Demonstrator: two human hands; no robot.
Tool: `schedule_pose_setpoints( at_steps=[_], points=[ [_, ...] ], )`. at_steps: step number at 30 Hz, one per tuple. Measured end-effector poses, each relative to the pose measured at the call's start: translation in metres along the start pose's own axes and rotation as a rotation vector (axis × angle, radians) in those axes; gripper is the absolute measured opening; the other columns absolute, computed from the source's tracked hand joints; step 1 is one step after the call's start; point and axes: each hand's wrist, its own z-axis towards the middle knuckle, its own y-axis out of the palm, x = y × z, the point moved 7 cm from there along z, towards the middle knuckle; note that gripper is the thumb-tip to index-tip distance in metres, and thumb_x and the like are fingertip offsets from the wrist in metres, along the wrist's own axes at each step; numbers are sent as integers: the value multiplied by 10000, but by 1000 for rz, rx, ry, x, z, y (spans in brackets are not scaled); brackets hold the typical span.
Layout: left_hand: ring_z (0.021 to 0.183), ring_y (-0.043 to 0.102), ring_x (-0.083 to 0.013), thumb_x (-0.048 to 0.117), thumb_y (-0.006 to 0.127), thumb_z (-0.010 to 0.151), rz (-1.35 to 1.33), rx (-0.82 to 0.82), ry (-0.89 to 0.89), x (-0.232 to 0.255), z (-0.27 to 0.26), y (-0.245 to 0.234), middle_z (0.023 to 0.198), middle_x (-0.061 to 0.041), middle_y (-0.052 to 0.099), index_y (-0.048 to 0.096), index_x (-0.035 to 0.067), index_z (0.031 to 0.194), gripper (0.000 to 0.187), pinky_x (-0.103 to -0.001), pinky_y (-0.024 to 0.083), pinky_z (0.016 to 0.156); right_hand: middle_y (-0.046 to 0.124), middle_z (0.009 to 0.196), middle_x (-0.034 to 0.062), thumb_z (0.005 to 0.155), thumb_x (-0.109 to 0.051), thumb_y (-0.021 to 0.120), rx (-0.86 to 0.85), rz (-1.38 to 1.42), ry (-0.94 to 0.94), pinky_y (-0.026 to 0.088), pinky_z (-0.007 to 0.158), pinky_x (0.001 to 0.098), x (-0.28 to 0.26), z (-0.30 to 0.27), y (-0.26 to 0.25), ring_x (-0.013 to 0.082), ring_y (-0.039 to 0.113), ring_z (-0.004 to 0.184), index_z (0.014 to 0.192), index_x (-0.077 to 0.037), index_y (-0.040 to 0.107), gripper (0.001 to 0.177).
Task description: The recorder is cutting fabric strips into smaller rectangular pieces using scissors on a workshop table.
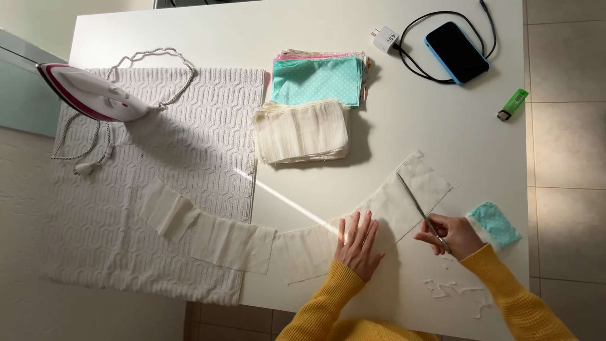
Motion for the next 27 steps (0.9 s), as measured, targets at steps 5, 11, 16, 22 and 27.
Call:
schedule_pose_setpoints(
  at_steps=[5, 11, 16, 22, 27],
  points=[
    [1596, 131, -331, 508, 597, 984, 103, 28, 193, 47, 66, 5, 1717, -108, 187, 291, 88, 1611, 814, -569, 90, 1277, 604, 514, 22, 750, -441, 837, 131, -531, 31, 507, 481, 272, 8, 37, -113, 95, 567, 449, 726, -55, 664, 424],
    [1587, 146, -325, 577, 570, 964, 175, -7, 177, 52, 88, 28, 1719, -75, 200, 282, 177, 1628, 827, -581, 95, 1272, 643, 502, 13, 687, -555, 867, -36, -785, -86, 539, 516, 284, 5, 72, -114, 107, 605, 433, 696, -66, 677, 525],
    [1589, 149, -310, 618, 500, 983, 272, -16, 201, 47, 91, 40, 1724, -53, 186, 242, 214, 1634, 809, -586, 96, 1263, 651, 462, 4, 700, -464, 850, -52, -678, -58, 530, 464, 291, 3, 84, -111, 112, 600, 373, 715, -83, 700, 410],
    [1592, 118, -319, 585, 519, 990, 201, -37, 202, 48, 91, 37, 1724, -60, 184, 262, 199, 1637, 795, -595, 76, 1265, 636, 468, 20, 731, -415, 850, 27, -631, -1, 517, 444, 290, 0, 80, -118, 103, 590, 395, 711, -59, 695, 389],
    [1477, 351, -297, 446, 645, 968, 63, 193, -23, 15, 98, 22, 1554, -84, 432, 434, 118, 1510, 668, -546, 251, 1220, 679, 610, 36, 775, -350, 840, 307, -640, -72, 571, 537, 301, -1, 75, -155, 140, 672, 548, 902, -61, 677, 355]
  ],
)
